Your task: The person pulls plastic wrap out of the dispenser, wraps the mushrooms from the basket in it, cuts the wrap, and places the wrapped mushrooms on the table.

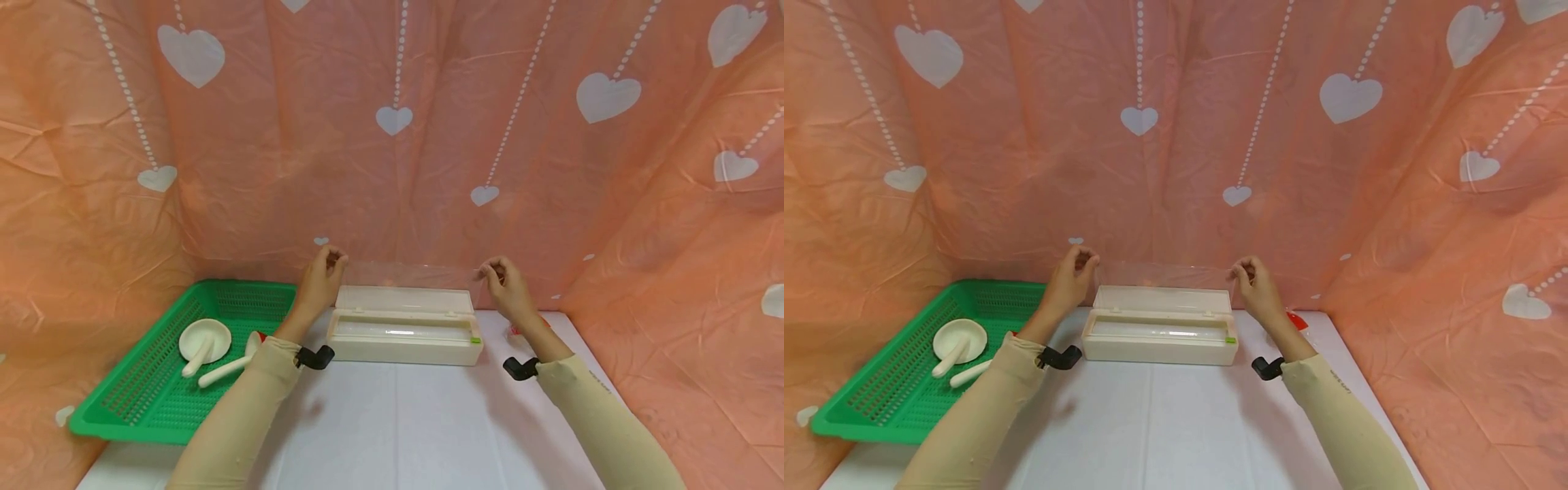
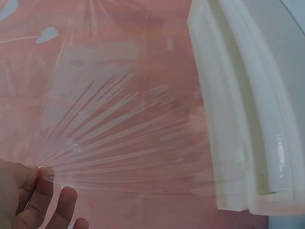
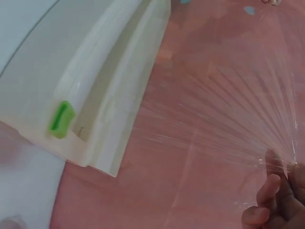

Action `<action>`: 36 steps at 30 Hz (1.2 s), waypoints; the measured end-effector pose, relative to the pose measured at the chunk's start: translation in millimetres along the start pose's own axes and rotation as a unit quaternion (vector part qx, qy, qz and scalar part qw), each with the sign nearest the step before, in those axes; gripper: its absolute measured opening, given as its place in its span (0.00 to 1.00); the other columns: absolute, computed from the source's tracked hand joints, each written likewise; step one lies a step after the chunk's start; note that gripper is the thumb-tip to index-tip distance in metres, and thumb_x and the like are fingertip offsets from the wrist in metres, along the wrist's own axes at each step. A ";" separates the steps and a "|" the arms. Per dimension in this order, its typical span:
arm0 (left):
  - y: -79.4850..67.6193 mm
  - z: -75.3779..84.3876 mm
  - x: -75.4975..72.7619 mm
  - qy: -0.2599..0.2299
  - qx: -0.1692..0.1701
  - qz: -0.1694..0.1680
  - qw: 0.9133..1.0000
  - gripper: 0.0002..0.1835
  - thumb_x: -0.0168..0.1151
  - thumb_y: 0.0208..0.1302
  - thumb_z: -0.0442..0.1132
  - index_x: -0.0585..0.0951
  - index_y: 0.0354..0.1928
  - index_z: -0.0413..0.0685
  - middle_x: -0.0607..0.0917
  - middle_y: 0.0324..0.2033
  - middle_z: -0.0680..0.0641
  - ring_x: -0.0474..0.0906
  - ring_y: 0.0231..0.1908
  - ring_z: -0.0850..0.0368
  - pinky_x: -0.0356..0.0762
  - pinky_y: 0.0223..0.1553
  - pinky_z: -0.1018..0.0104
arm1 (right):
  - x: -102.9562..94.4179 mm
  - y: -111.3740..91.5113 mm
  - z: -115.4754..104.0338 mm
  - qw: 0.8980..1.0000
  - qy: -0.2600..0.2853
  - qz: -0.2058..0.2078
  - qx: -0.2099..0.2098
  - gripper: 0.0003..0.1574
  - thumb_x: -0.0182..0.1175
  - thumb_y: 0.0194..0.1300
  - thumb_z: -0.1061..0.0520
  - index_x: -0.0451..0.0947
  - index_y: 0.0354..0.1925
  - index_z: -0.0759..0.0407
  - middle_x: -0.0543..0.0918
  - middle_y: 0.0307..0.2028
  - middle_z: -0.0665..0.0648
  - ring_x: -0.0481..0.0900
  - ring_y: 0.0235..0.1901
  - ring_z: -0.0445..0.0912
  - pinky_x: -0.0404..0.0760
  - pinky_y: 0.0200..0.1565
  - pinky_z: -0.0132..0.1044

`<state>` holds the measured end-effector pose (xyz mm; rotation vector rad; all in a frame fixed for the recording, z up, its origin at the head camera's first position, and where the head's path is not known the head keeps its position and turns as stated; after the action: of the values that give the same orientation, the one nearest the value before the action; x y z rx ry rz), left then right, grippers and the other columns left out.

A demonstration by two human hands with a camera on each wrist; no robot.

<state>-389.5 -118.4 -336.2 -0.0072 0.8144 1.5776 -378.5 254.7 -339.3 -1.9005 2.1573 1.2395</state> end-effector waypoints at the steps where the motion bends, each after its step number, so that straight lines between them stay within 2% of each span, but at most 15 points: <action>1: 1.3 1.7 -0.9 -0.002 0.000 0.001 1.000 0.10 0.55 0.85 0.39 0.76 0.55 0.39 0.85 0.49 0.35 0.82 0.56 0.38 0.77 0.63 0.42 | -1.1 0.8 -1.7 1.000 0.000 0.001 -0.001 0.09 0.54 0.84 0.63 0.77 0.49 0.70 0.90 0.42 0.69 0.76 0.34 0.37 0.72 0.39 0.27; 13: 16.3 19.3 -12.0 0.006 0.022 0.025 0.999 0.10 0.58 0.83 0.39 0.78 0.54 0.37 0.86 0.48 0.34 0.82 0.54 0.37 0.76 0.61 0.42 | -13.6 11.9 -17.8 0.999 0.036 0.029 -0.027 0.09 0.55 0.83 0.64 0.77 0.48 0.73 0.87 0.40 0.73 0.73 0.30 0.36 0.71 0.34 0.25; 20: 22.4 32.0 -18.2 -0.012 0.036 0.020 0.999 0.11 0.56 0.85 0.39 0.77 0.55 0.38 0.85 0.49 0.36 0.81 0.55 0.38 0.75 0.62 0.42 | -20.4 17.9 -28.4 0.997 0.041 0.045 -0.047 0.09 0.52 0.83 0.68 0.74 0.50 0.78 0.84 0.40 0.78 0.69 0.28 0.36 0.67 0.31 0.25; 27: 26.8 40.7 -25.3 -0.021 0.048 0.020 0.998 0.11 0.55 0.85 0.40 0.77 0.56 0.38 0.84 0.50 0.36 0.80 0.56 0.38 0.75 0.63 0.42 | -27.2 23.8 -39.2 0.996 0.052 0.044 -0.056 0.11 0.55 0.84 0.63 0.77 0.50 0.73 0.85 0.40 0.72 0.70 0.28 0.38 0.69 0.31 0.26; 36: 32.9 50.5 -34.0 -0.024 0.055 0.035 0.998 0.11 0.56 0.85 0.39 0.77 0.56 0.37 0.85 0.49 0.35 0.81 0.56 0.37 0.75 0.63 0.44 | -32.7 32.1 -52.8 0.992 0.071 0.063 -0.079 0.09 0.55 0.83 0.65 0.77 0.49 0.74 0.84 0.39 0.74 0.70 0.27 0.38 0.69 0.30 0.26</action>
<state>-388.8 -121.3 -267.1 0.1403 0.8705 1.5903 -372.0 251.1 -269.8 -1.9963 2.3477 1.3754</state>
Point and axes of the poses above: each hand's wrist, its own y-axis towards the middle knuckle, its own x-axis out of the palm, z = x × y, the point moved 6 cm from there along y, towards the middle knuckle
